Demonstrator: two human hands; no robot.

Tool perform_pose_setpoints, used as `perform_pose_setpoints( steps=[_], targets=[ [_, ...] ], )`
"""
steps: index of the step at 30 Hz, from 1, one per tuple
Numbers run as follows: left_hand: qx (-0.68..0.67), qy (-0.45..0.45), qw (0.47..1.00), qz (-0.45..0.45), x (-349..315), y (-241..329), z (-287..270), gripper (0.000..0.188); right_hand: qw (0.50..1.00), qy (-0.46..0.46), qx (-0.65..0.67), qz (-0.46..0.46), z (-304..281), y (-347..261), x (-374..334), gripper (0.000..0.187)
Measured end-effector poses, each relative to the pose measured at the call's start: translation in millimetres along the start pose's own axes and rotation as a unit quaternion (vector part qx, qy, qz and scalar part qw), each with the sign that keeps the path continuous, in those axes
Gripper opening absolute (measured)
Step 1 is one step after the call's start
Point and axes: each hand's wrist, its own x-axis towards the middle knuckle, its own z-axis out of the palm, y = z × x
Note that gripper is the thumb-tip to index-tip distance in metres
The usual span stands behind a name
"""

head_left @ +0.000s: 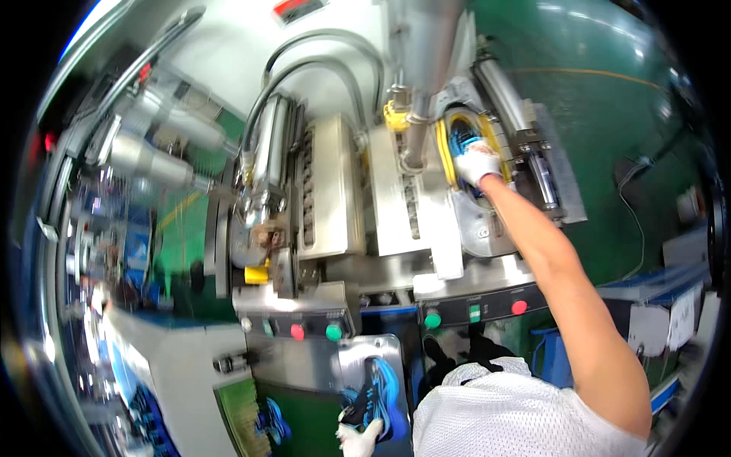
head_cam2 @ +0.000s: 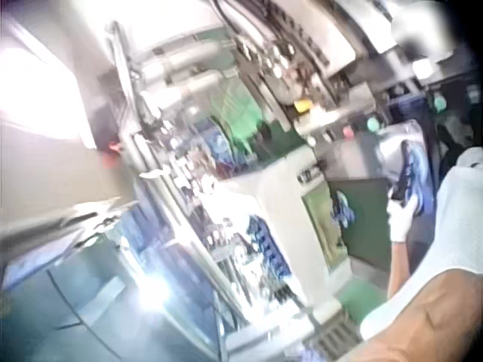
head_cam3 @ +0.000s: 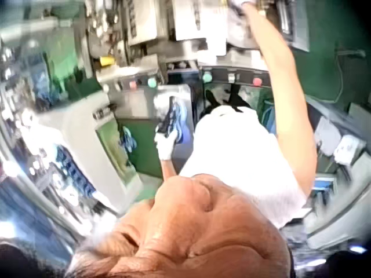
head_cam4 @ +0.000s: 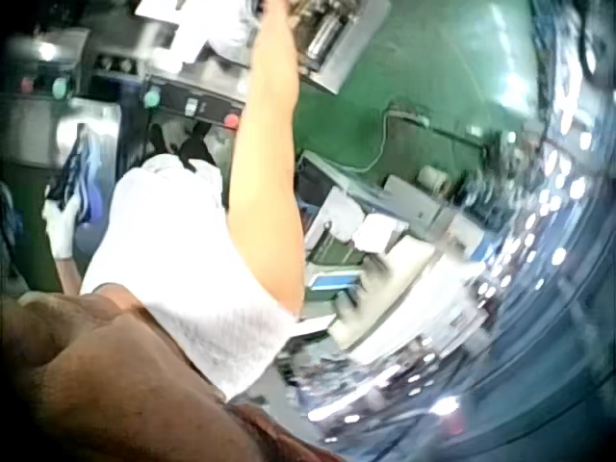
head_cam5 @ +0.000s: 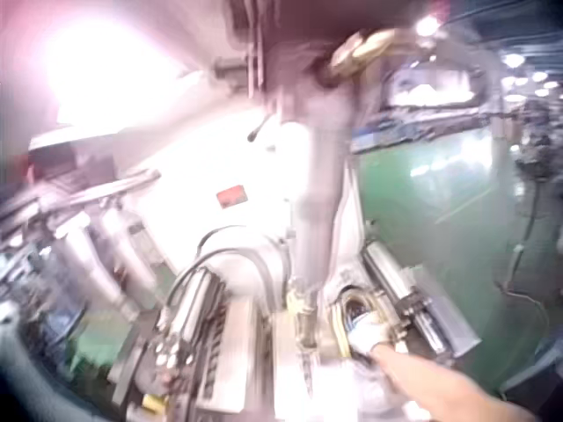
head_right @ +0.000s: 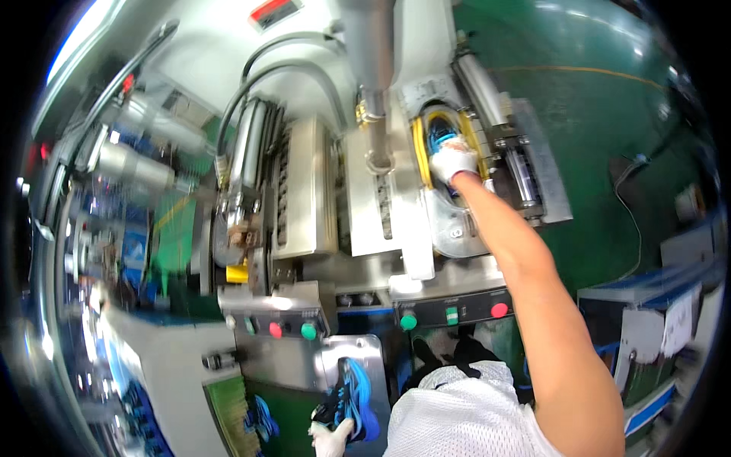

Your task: The person picks up blue sneakers, inserts them into the pressing slots of a shoe manufacturing machine, and places them onto a conveyor belt.

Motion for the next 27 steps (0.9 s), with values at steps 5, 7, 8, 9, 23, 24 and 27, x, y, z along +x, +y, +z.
perform_pose_setpoints(
  steps=[5,7,8,9,23,24,27],
  targets=[
    [0.084,0.23,0.893,-0.378,-81,-100,-7,0.097,0.999,-0.004,0.031,-0.042,-24,41,-3,0.068],
    [0.006,0.317,0.872,-0.374,-85,-148,-4,0.099,0.962,-0.071,0.259,-0.051,-20,48,7,0.043],
    [0.003,0.332,0.866,-0.374,-87,-209,0,0.102,0.982,-0.088,0.156,-0.06,-31,48,16,0.038],
    [-0.008,0.35,0.841,-0.413,-67,-237,14,0.101,0.983,-0.06,0.148,-0.085,-34,70,43,0.045],
    [-0.158,0.05,0.96,-0.224,8,-292,45,0.088,0.915,-0.046,-0.317,-0.245,66,-56,-401,0.112],
    [-0.158,-0.01,0.969,-0.19,9,-325,28,0.089,0.915,-0.044,-0.318,-0.244,69,-59,-402,0.114],
    [-0.073,0.129,0.981,-0.126,59,-378,-97,0.077,0.903,0.004,-0.236,-0.359,74,-17,-377,0.115]
  ],
)
